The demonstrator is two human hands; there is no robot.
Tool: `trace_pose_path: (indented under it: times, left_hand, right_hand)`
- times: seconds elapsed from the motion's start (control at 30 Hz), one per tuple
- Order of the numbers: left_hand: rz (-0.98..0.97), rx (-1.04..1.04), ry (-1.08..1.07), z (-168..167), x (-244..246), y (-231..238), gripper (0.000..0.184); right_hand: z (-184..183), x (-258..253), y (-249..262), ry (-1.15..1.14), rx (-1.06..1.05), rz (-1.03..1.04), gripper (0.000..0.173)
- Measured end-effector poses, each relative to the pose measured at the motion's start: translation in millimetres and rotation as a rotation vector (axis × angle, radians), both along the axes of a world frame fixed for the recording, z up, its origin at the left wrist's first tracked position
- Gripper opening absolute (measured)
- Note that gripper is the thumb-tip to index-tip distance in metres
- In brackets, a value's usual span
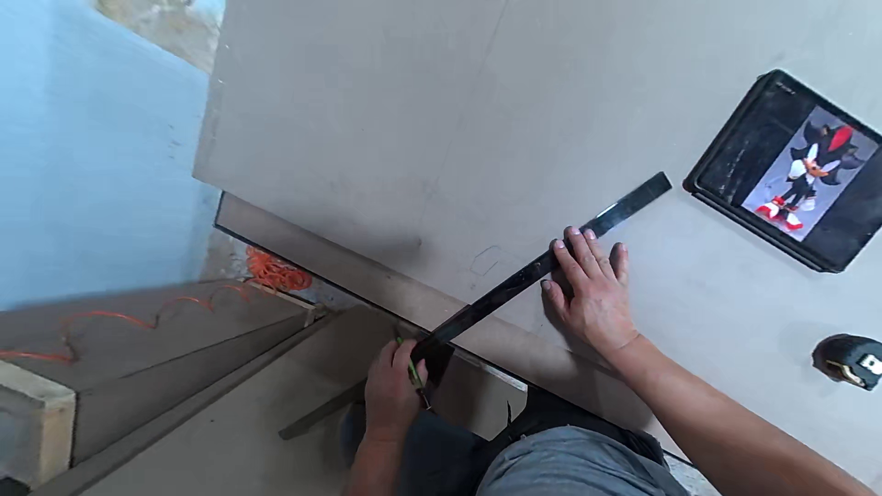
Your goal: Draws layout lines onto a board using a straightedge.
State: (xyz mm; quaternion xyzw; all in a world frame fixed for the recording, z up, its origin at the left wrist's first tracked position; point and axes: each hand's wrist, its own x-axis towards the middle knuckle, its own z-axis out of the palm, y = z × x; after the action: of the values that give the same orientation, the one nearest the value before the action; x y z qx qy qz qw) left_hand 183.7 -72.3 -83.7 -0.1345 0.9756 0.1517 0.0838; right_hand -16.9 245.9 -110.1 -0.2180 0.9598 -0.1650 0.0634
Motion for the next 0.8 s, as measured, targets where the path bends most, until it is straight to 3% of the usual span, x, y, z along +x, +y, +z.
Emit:
trace_pose_path:
  times: [0.07,0.17,0.4,0.53,0.57,0.63,0.67,0.7,0.8]
  left_hand:
    - [-0.015,0.034,-0.029,15,-1,-17,0.037]
    - [-0.057,0.025,0.088,64,-26,-34,0.039]
    - [0.102,0.061,0.411,203,-151,-54,0.052]
    - [0.192,0.395,0.600,229,-251,-64,0.063]
    - [0.172,0.486,0.658,235,-272,-55,0.056]
    - [0.119,0.664,0.785,247,-306,-22,0.023]
    - [0.097,0.749,0.836,249,-320,-8,0.014]
    - [0.090,0.805,0.870,248,-333,4,0.017]
    - [0.181,0.900,0.881,231,-358,40,0.015]
  right_hand:
    - [5,-13,-2,-0.019,-0.041,0.038,0.059]
    - [26,-30,-2,-0.015,-0.186,0.044,0.058]
    - [71,2,1,-0.221,-0.508,-0.009,0.038]
    - [90,56,-35,-0.544,-0.668,0.081,0.044]
    - [97,68,-45,-0.636,-0.693,0.101,0.049]
    - [105,86,-60,-0.772,-0.760,0.118,0.060]
    - [107,92,-65,-0.815,-0.793,0.117,0.064]
    - [108,96,-67,-0.844,-0.821,0.108,0.065]
    - [107,110,-59,-0.778,-0.889,-0.020,0.046]
